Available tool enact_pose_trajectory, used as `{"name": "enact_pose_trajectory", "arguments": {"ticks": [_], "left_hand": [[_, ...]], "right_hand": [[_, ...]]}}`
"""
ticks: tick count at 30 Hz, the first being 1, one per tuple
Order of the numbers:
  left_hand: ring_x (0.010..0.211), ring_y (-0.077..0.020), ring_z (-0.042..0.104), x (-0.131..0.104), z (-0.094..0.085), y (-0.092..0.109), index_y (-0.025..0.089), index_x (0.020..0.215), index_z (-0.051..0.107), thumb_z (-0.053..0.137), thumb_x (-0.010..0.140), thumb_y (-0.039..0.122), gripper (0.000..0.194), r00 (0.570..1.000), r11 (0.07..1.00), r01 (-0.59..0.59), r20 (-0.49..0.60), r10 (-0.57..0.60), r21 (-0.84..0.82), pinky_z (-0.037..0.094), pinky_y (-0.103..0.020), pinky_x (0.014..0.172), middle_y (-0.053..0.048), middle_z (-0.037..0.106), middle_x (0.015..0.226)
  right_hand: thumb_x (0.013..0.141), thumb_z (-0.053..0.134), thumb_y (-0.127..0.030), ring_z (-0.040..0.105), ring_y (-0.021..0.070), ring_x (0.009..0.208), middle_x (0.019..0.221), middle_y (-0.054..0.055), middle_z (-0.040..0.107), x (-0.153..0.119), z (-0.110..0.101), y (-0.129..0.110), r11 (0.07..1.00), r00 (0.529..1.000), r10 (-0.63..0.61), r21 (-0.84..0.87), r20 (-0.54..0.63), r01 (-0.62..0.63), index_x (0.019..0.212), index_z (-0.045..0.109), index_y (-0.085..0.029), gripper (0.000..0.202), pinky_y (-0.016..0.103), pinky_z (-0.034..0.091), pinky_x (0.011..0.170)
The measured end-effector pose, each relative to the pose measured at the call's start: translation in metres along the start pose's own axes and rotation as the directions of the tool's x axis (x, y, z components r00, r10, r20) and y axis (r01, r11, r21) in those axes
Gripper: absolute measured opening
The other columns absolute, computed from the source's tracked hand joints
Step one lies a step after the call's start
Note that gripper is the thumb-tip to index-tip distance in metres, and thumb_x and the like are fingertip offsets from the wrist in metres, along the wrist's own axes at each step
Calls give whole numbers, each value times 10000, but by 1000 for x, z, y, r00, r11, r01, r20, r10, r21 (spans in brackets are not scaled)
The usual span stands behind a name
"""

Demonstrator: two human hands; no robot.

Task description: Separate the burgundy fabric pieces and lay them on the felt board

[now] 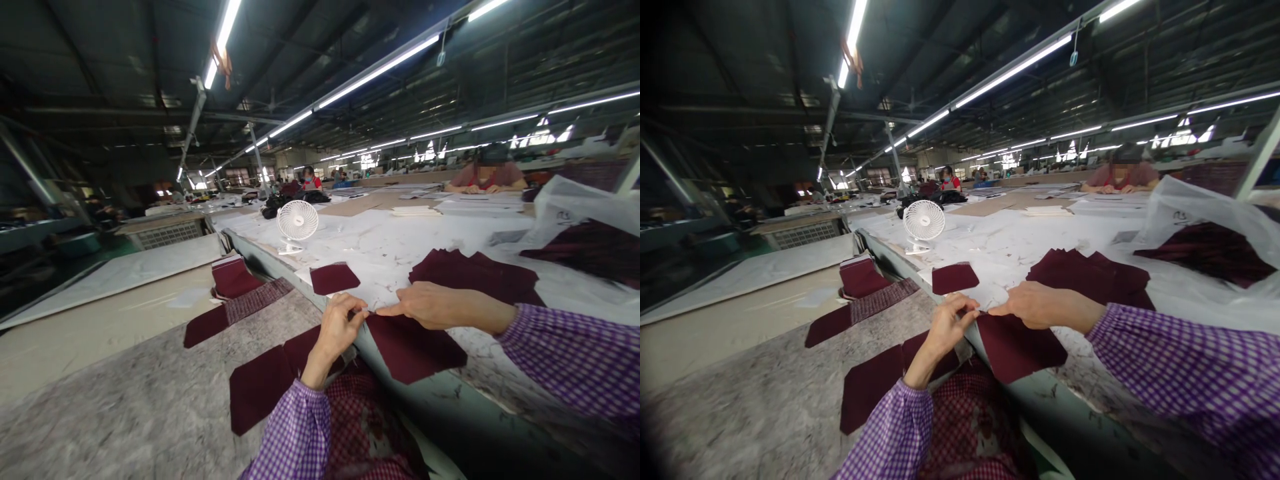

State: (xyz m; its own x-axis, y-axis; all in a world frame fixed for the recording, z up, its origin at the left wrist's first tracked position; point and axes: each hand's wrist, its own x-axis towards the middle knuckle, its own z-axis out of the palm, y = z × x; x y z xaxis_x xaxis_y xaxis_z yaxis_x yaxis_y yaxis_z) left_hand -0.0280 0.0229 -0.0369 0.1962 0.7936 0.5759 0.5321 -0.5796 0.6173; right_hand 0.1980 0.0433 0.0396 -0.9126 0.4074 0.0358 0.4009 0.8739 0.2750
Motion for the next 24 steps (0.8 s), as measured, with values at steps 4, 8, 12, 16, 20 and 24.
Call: {"name": "enact_pose_trajectory", "arguments": {"ticks": [4, 8, 12, 16, 20, 24], "left_hand": [[876, -175, 528, 0, 6, 0, 196, 763, 661, 537, 846, 134, 161, 999, 998, -40, 19, 39, 41, 424, -307, 830, -22, 616, 824], [870, -172, 553, -1, 3, -10, 190, 778, 657, 545, 855, 176, 137, 999, 998, -37, 24, 38, -60, 435, -299, 826, -23, 636, 835], [813, -162, 580, 8, -7, -21, 178, 810, 637, 510, 865, 176, 138, 990, 994, 88, -101, -95, -68, 464, -294, 785, -27, 652, 832], [1036, -206, 537, 27, -13, -30, 188, 1030, 630, 580, 830, 197, 207, 997, 966, 48, -68, -31, 254, 426, -352, 946, -57, 641, 1069], [1072, -233, 526, 45, -12, -39, 165, 1091, 629, 605, 832, 291, 289, 994, 877, 88, 14, -108, 473, 404, -373, 979, -85, 622, 1101], [1009, -218, 540, 54, -10, -39, 214, 985, 665, 502, 889, 271, 198, 989, 802, 26, 101, -106, 596, 420, -346, 915, -62, 621, 1021]], "right_hand": [[695, 382, 9, 460, 157, 597, 692, 25, 563, 0, 1, 1, 1000, 1000, -5, -7, -18, 5, 1224, 620, -287, 651, 278, 324, 575], [743, 365, 3, 453, 156, 565, 666, 16, 553, 6, 1, -3, 1000, 1000, -10, -14, -26, 9, 1267, 583, -329, 658, 278, 332, 577], [822, 388, -34, 438, 132, 520, 696, 25, 580, 15, 5, -12, 998, 998, 19, -54, -67, -22, 1269, 585, -325, 569, 269, 324, 562], [869, 474, -136, 558, 156, 634, 870, 66, 645, 17, 11, -13, 984, 985, 166, -53, -42, -168, 1375, 479, -298, 531, 263, 366, 604], [886, 509, -243, 623, 218, 915, 1044, 82, 668, 11, 11, 6, 953, 976, 209, 212, 64, -218, 1366, 474, -234, 481, 299, 445, 771], [859, 529, -247, 642, 194, 790, 916, 48, 695, -10, 6, 53, 899, 957, 289, 341, 6, -274, 1102, 627, -209, 265, 276, 467, 683]]}}
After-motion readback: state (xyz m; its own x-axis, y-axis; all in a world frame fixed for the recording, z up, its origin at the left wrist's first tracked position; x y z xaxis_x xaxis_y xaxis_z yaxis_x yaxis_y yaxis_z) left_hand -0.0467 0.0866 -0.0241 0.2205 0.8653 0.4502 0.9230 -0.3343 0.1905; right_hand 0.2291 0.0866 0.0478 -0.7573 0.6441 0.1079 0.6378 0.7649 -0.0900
